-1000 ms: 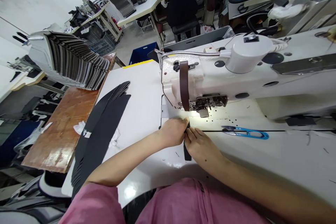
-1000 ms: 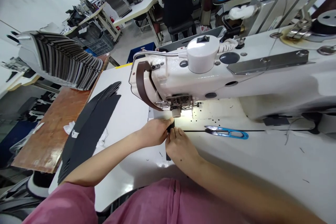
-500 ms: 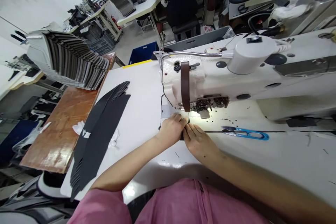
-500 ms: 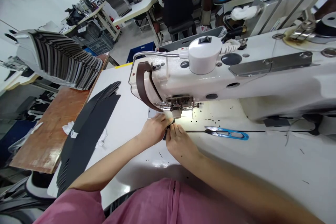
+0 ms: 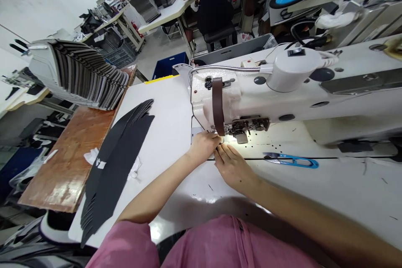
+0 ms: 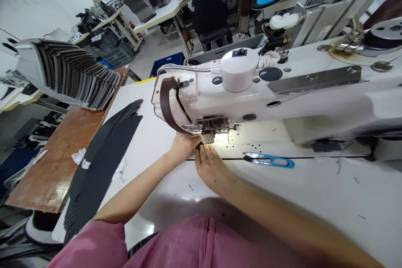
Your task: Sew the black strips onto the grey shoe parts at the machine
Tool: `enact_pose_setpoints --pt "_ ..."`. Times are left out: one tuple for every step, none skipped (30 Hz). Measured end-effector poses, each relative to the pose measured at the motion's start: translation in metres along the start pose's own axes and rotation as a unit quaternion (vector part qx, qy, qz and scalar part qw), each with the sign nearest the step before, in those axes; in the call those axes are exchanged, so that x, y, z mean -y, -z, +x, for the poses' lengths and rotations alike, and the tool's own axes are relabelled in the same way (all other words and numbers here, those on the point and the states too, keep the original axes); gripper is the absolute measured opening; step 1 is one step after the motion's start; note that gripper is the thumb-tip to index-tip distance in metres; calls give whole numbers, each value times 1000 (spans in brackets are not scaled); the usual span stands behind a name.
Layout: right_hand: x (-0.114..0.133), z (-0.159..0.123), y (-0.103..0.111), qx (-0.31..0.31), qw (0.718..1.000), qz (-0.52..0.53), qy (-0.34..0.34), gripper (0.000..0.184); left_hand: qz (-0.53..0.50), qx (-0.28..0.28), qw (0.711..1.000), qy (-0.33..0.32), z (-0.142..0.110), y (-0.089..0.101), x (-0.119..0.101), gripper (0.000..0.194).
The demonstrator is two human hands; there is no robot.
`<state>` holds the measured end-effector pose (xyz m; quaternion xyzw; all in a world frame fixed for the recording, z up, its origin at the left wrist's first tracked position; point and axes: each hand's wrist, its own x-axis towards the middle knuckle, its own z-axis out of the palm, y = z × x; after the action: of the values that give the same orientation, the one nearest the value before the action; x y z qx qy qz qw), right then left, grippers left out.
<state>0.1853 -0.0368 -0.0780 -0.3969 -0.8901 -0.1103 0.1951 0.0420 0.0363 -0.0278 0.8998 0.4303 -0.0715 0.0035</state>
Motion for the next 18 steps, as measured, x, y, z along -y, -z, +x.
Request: enact_pose_setpoints --pt "-1 1 0 8 1000 8 -4 39 0 3 1000 0 2 0 2 28" --pt "-2 1 0 13 1000 14 -8 40 -3 4 1000 0 3 -1 3 29" --pt "-4 2 1 17 1000 21 -13 41 -7 1 1000 1 4 -1 5 29" --pt "-5 2 1 18 999 28 -17 42 -10 -1 1000 5 4 -2 6 29" --pt "-7 3 2 21 999 38 -21 44 -11 -2 1000 11 4 -3 7 28" --pt "-9 3 3 24 998 49 -21 45 -10 -2 1000 18 4 -4 8 28" --pt "-11 4 2 29 997 62 -18 45 -8 -1 1000 25 5 -5 10 28" --pt "-12 5 2 33 997 74 -14 46 -6 1 999 33 6 -6 12 28" --pt "-12 7 1 37 996 83 -10 46 -5 2 999 40 7 -6 14 28" --pt "-11 9 1 40 995 88 -8 47 -5 2 999 45 9 -6 16 29" --pt "-10 10 2 43 995 88 -12 47 -5 5 999 51 11 -4 18 31" --pt "-8 10 6 49 995 85 -19 45 -4 9 998 55 12 -2 19 32" --pt "-7 8 14 59 995 81 -28 40 -1 13 999 53 13 0 18 33" --pt "-7 5 26 72 994 80 -33 33 7 18 999 50 13 3 15 33" --pt "-9 0 41 80 992 88 -37 25 19 21 999 46 11 5 12 33" --pt "-14 -7 60 76 991 105 -44 22 33 16 999 32 8 5 10 32" --pt "-24 -15 81 55 989 127 -60 24 57 11 997 40 5 3 10 33" --pt "-39 -25 104 15 985 143 -90 28 77 -5 997 32 3 -1 13 35"
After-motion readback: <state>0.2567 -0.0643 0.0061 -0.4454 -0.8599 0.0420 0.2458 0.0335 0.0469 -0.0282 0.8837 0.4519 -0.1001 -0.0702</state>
